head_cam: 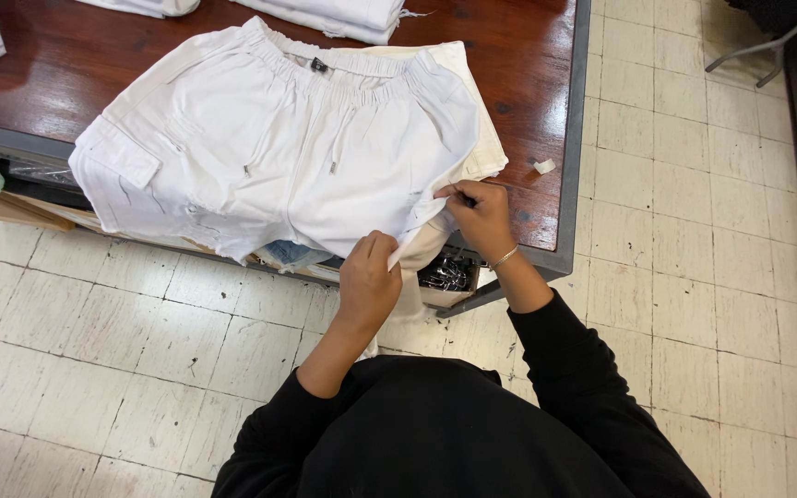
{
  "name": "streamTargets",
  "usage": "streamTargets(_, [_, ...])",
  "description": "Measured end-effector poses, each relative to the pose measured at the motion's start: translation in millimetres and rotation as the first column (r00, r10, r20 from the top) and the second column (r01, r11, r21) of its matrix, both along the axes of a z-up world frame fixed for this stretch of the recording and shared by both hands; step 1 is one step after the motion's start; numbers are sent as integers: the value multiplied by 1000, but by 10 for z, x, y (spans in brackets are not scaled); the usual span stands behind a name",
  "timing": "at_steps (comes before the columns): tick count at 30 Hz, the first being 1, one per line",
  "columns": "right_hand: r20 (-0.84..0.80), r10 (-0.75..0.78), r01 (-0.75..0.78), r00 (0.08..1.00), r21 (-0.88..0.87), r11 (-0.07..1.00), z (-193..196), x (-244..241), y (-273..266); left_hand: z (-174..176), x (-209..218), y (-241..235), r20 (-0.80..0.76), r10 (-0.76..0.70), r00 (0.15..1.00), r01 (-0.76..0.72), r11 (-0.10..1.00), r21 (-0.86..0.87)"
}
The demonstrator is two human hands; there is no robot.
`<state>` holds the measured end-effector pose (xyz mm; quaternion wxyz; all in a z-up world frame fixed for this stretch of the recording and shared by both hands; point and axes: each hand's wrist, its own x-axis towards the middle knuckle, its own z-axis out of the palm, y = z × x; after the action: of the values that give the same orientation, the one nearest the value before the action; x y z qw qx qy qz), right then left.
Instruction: The person uses small scissors to trim loose threads and frayed edges from a pair of white shorts laid on a wooden table. The person flips the shorts over to access the back and continues trimming threads along the seams and pockets.
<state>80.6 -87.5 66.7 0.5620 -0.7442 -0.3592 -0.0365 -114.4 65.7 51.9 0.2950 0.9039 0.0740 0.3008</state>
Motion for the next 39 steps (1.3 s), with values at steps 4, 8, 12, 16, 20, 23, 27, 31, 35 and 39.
streamTargets(4, [190, -12, 18, 982, -32, 999, 154, -127, 38, 16, 46, 75, -112, -116, 987, 92, 975, -201])
streamTargets(8, [430, 217, -178, 876, -130, 975, 503, -245, -46, 111, 3, 45, -106, -221, 969, 168, 914, -369])
streamTargets(12, [283, 221, -173, 933, -185, 967, 470, -144, -51, 118, 85, 24, 17, -295, 955, 265, 830, -491])
streamTargets(16, [47, 137, -128, 989, -154, 980, -241, 384, -231, 202, 184, 2, -6, -342, 940, 310, 858, -409])
streamTargets(20, [-145, 193, -208, 970, -101, 973, -114, 307, -254, 35, 553, 93, 139, -348, 927, 359, 715, -600])
streamTargets(23, [-245, 206, -228, 947, -62, 972, -3, 213, -251, -284, 903, 177, 239, -351, 905, 388, 454, -802])
streamTargets(27, [-440, 190, -159, 878, 106, 982, 161, 106, -277, -149, 1120, 416, 368, -332, 869, 484, 413, -771])
streamTargets(31, [-467, 75, -32, 881, 99, 995, -16, 126, -311, 14, 1132, 497, 305, -494, 814, 554, 504, -663])
streamTargets(35, [-436, 19, 21, 900, 88, 996, -100, 97, -318, 112, 889, 213, 46, -513, 857, 492, 790, -366])
streamTargets(39, [-478, 32, 11, 878, 87, 996, -197, 33, -393, -13, 965, 288, 118, -256, 959, 271, 723, -635])
